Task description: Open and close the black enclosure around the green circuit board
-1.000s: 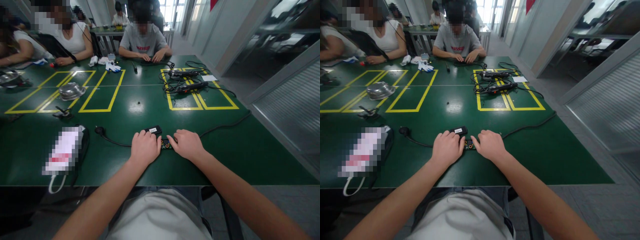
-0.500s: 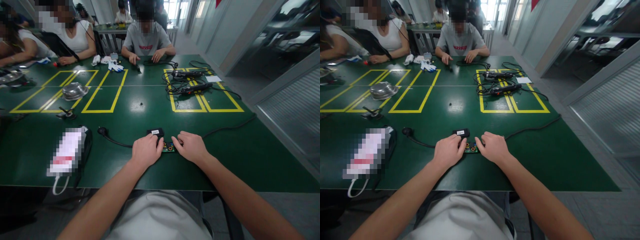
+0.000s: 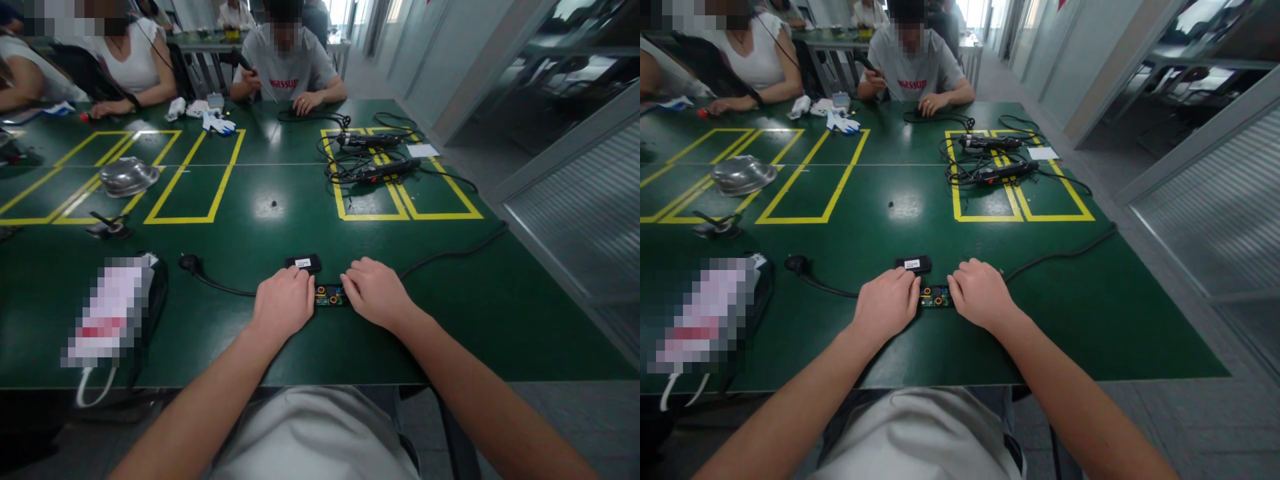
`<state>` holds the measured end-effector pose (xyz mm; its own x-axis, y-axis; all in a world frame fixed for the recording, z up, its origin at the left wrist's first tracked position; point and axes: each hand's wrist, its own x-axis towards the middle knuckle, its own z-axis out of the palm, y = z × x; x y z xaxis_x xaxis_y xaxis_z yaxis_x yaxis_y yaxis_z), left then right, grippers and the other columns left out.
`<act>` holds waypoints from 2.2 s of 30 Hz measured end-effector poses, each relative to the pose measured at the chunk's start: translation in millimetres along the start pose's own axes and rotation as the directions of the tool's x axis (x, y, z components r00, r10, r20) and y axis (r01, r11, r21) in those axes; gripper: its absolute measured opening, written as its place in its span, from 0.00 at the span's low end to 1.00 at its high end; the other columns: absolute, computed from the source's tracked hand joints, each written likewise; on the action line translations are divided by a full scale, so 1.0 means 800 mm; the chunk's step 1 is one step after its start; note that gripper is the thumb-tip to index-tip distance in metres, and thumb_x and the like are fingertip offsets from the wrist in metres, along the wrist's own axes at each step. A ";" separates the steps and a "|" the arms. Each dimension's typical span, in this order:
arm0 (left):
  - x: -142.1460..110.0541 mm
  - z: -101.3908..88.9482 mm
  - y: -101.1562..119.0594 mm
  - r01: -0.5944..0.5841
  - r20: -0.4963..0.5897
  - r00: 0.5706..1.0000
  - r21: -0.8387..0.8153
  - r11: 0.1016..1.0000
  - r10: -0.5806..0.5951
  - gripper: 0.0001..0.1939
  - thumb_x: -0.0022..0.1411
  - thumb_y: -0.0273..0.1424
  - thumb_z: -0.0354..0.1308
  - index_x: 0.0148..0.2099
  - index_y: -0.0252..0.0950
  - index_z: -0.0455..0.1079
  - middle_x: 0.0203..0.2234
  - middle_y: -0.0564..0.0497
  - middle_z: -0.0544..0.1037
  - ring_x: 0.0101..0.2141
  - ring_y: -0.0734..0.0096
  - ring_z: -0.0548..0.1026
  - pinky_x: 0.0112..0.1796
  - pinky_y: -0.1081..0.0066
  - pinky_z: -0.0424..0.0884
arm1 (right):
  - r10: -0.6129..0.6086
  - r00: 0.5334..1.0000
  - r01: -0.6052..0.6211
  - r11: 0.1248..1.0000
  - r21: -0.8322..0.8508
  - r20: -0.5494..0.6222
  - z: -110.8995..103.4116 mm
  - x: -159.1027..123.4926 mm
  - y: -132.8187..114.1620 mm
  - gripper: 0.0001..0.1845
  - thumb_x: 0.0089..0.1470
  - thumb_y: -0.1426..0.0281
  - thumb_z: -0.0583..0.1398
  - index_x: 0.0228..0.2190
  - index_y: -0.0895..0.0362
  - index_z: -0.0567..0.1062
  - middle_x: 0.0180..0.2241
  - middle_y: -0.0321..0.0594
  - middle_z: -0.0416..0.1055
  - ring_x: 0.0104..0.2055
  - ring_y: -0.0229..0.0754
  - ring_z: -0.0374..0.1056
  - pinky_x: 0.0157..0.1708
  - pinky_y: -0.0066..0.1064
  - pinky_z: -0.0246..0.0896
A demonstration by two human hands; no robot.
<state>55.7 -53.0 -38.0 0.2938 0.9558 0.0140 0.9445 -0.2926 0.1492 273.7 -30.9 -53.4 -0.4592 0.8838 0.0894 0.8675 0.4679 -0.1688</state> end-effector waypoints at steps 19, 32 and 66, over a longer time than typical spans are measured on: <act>0.000 0.004 -0.023 -0.248 -0.264 0.956 -0.486 0.838 0.130 0.24 0.73 0.35 0.60 0.68 0.37 0.74 0.56 0.40 0.82 0.56 0.50 0.76 0.59 0.50 0.75 | 0.102 0.989 -0.077 0.973 0.217 -0.104 -0.002 -0.003 0.020 0.16 0.75 0.69 0.49 0.39 0.53 0.76 0.34 0.43 0.79 0.36 0.48 0.73 0.40 0.37 0.59; -0.002 -0.003 -0.015 -0.361 -0.094 0.930 -0.414 0.836 0.355 0.18 0.70 0.32 0.63 0.60 0.37 0.77 0.53 0.40 0.82 0.54 0.48 0.76 0.56 0.48 0.74 | 0.048 0.998 -0.037 0.965 0.260 -0.037 -0.004 -0.001 0.011 0.14 0.72 0.64 0.56 0.33 0.53 0.74 0.30 0.38 0.73 0.32 0.44 0.68 0.38 0.36 0.58; -0.136 -0.082 -0.173 0.692 -0.483 0.593 -0.104 0.714 -0.645 0.31 0.75 0.34 0.51 0.75 0.30 0.64 0.73 0.30 0.69 0.74 0.27 0.65 0.72 0.30 0.64 | -0.113 0.989 0.140 0.918 0.371 -0.095 0.005 -0.008 0.018 0.12 0.70 0.64 0.59 0.31 0.51 0.73 0.27 0.38 0.71 0.31 0.46 0.68 0.33 0.38 0.58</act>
<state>-117.0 -114.7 4.6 -0.5056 0.7699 0.3894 0.8627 0.4559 0.2188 288.5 -29.4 -60.1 -0.5341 0.8213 0.2006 0.6612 0.5537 -0.5062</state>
